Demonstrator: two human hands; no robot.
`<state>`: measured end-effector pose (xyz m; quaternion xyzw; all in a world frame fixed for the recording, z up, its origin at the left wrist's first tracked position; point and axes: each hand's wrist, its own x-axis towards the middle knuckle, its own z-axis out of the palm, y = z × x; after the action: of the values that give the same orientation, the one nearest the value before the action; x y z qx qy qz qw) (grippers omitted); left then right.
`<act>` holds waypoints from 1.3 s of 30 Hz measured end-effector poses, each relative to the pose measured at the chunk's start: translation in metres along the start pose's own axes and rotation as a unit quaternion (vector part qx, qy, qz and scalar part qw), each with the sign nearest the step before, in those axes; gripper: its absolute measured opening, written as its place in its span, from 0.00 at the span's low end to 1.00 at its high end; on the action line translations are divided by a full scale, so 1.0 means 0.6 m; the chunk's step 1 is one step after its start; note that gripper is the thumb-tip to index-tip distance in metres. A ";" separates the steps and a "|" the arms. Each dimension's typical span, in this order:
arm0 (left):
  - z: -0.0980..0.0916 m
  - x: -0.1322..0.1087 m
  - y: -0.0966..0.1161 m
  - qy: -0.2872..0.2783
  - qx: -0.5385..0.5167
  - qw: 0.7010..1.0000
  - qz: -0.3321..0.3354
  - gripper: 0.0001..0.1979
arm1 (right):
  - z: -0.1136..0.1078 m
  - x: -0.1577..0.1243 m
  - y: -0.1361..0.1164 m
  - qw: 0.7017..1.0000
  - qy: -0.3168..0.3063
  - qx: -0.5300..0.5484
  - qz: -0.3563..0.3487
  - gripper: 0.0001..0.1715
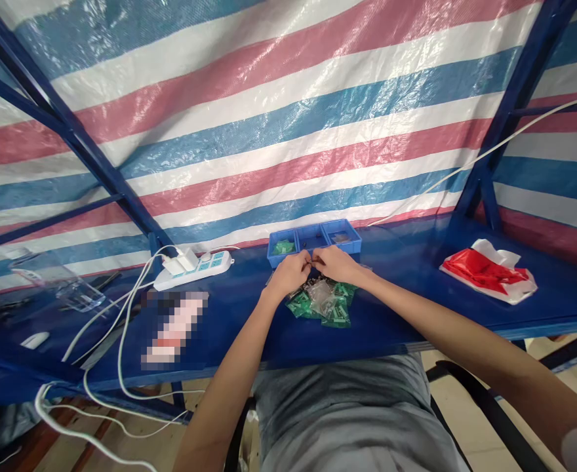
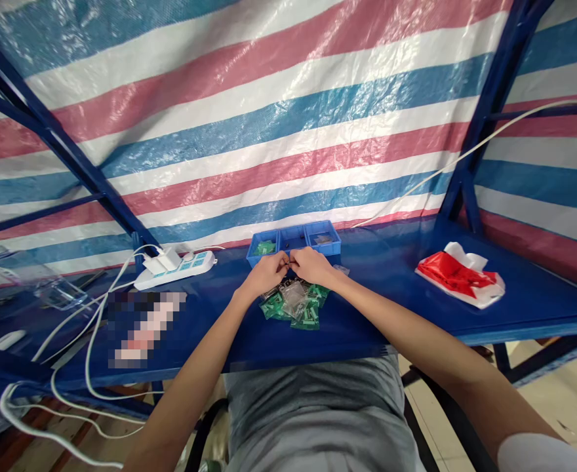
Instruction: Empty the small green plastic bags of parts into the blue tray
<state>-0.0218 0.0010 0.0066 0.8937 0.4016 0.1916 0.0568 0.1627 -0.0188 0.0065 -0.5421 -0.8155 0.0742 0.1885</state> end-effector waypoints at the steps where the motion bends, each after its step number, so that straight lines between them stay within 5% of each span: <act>1: 0.000 0.000 0.000 -0.001 0.003 1.000 -0.002 0.07 | -0.001 0.000 0.000 1.000 -0.002 -0.004 0.000 0.08; 22: 0.009 0.001 -0.007 -0.009 0.015 1.000 0.011 0.07 | 0.005 -0.003 0.002 0.997 -0.036 -0.061 0.013 0.16; 39: 0.010 -0.001 -0.007 -0.020 0.041 0.999 0.000 0.05 | 0.022 0.002 0.009 0.998 -0.034 -0.059 -0.011 0.12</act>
<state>-0.0224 0.0036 -0.0003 0.8991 0.4076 0.1571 0.0281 0.1618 -0.0144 -0.0069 -0.5406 -0.8303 0.0426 0.1287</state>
